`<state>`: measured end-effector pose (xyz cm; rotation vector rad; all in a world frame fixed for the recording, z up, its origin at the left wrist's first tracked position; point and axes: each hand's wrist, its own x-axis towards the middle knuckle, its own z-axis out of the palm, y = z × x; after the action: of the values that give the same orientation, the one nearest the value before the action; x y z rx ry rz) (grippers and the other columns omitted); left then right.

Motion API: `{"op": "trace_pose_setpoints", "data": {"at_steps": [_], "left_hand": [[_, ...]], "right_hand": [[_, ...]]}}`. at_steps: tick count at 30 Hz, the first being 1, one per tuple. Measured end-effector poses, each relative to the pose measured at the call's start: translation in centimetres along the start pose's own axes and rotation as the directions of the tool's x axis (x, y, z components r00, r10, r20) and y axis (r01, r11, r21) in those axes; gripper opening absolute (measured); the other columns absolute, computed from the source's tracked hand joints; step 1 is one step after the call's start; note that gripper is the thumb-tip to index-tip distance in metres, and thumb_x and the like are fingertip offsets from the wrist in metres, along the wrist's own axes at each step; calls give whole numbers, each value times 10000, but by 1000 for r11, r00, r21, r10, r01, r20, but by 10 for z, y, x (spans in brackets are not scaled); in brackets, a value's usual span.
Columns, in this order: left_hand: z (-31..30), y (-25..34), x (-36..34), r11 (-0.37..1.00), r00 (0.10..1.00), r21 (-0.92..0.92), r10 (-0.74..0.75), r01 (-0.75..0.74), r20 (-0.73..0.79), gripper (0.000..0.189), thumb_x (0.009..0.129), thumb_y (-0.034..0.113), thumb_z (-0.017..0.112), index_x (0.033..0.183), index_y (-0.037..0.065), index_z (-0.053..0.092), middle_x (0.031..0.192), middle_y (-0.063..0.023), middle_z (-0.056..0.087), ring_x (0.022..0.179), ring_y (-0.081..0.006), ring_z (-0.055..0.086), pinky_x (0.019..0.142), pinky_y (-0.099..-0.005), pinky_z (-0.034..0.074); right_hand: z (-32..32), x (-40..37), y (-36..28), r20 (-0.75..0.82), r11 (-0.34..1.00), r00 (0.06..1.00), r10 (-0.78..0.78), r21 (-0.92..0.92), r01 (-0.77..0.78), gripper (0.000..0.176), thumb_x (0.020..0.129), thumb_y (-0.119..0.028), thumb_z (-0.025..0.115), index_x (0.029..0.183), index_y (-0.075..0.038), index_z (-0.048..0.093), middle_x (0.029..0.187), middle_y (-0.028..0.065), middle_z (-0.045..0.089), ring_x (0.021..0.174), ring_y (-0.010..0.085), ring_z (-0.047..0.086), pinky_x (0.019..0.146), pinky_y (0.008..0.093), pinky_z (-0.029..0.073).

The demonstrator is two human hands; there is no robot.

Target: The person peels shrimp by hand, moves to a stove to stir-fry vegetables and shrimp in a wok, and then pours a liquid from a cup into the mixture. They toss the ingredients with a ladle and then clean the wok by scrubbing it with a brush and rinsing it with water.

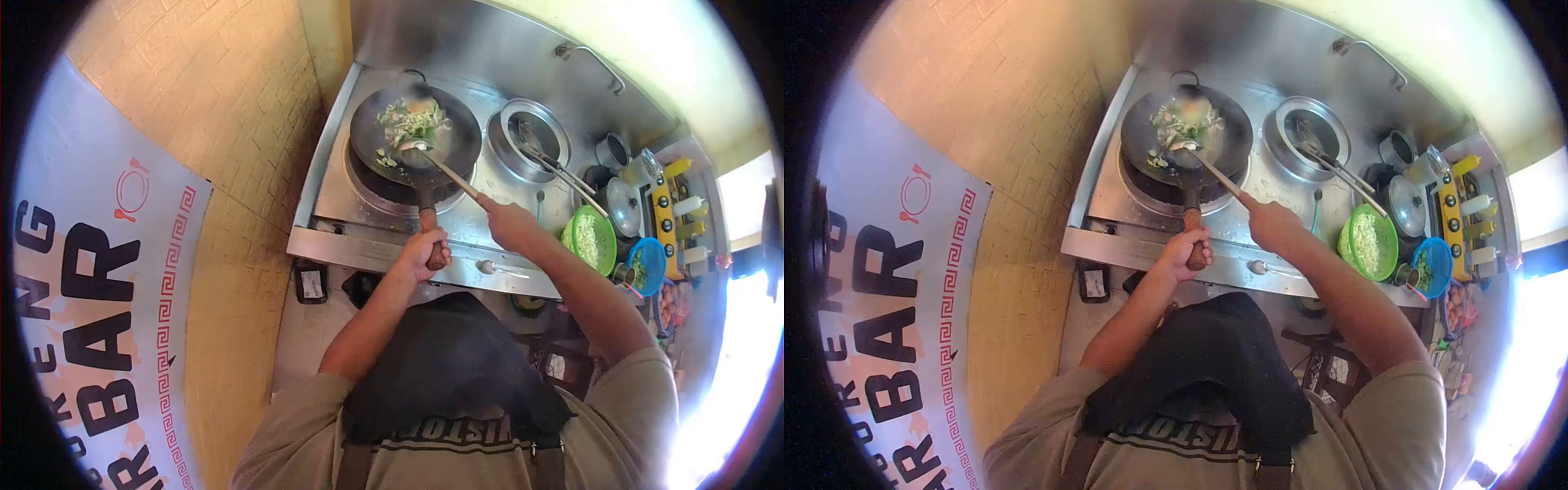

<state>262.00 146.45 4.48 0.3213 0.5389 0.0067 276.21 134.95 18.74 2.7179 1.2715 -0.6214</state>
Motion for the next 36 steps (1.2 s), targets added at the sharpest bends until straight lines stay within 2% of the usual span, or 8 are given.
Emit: {"op": "trace_pose_setpoints", "data": {"at_steps": [14, 18, 21, 24, 27, 30, 34, 36], "left_hand": [[17, 6, -18, 999, 1000, -52, 8, -8, 13, 105, 821, 66, 613, 811, 48, 511, 667, -55, 506, 555, -182, 530, 515, -344, 464], [7, 1, -12, 999, 999, -40, 21, -22, -30, 116, 812, 60, 621, 821, 61, 506, 684, -50, 507, 546, -185, 531, 497, -334, 459], [-3, 3, -13, 999, 1000, -47, 1, 0, 26, 113, 821, 61, 612, 855, 73, 505, 702, -51, 513, 553, -182, 530, 505, -332, 456], [-7, 2, -10, 999, 1000, -45, 3, -1, 31, 103, 831, 60, 605, 851, 73, 504, 696, -51, 511, 564, -180, 535, 517, -341, 461], [-7, 5, -11, 1000, 1000, -20, 13, -13, 19, 105, 836, 59, 606, 847, 72, 503, 694, -50, 510, 570, -180, 538, 523, -345, 462], [-7, 7, -13, 999, 999, -47, 4, -3, 32, 110, 835, 61, 615, 839, 69, 505, 691, -51, 506, 567, -180, 538, 516, -342, 460], [-5, 7, -11, 996, 1000, -83, -13, 15, 20, 111, 848, 83, 619, 843, 64, 510, 691, -46, 507, 565, -178, 535, 511, -341, 457], [2, 9, -13, 995, 999, -100, -23, 27, 44, 112, 856, 94, 618, 844, 62, 512, 691, -43, 507, 566, -178, 534, 511, -341, 455]], "right_hand": [[-72, -59, 34, -109, 933, 993, -48, -359, 5, 439, 904, -127, 475, 1333, -216, 502, 771, 183, 650, 709, 339, 662, 624, 465, 525], [-9, 8, 48, -196, 1000, 980, 28, 0, -29, 392, 909, -143, 482, 1298, -161, 533, 901, 228, 664, 815, 416, 646, 751, 498, 508], [22, 36, 70, -461, 944, 885, -61, 261, 201, 405, 904, -152, 487, 1305, -161, 539, 909, 272, 648, 868, 441, 631, 747, 535, 498], [38, 76, 67, -626, 950, 780, -16, 233, 206, 376, 918, -175, 490, 1285, -145, 565, 779, 224, 654, 690, 357, 659, 614, 473, 521], [7, 69, 37, 38, 568, 965, 261, 802, -185, 369, 938, -202, 489, 1292, -130, 562, 684, 103, 597, 504, 191, 570, 447, 341, 464], [-16, 50, 53, 221, 302, 968, 121, 920, -248, 369, 950, -232, 493, 1295, -121, 562, 655, 12, 513, 453, 77, 448, 384, 230, 365], [-59, -15, 61, 138, 719, 987, 86, 677, -157, 451, 956, -258, 500, 1383, -114, 477, 628, 57, 550, 479, 140, 523, 417, 298, 404], [-45, -33, 75, -220, 911, 959, -176, 332, 243, 427, 949, -234, 493, 1363, -129, 493, 685, 128, 605, 579, 243, 602, 507, 380, 464]]}}
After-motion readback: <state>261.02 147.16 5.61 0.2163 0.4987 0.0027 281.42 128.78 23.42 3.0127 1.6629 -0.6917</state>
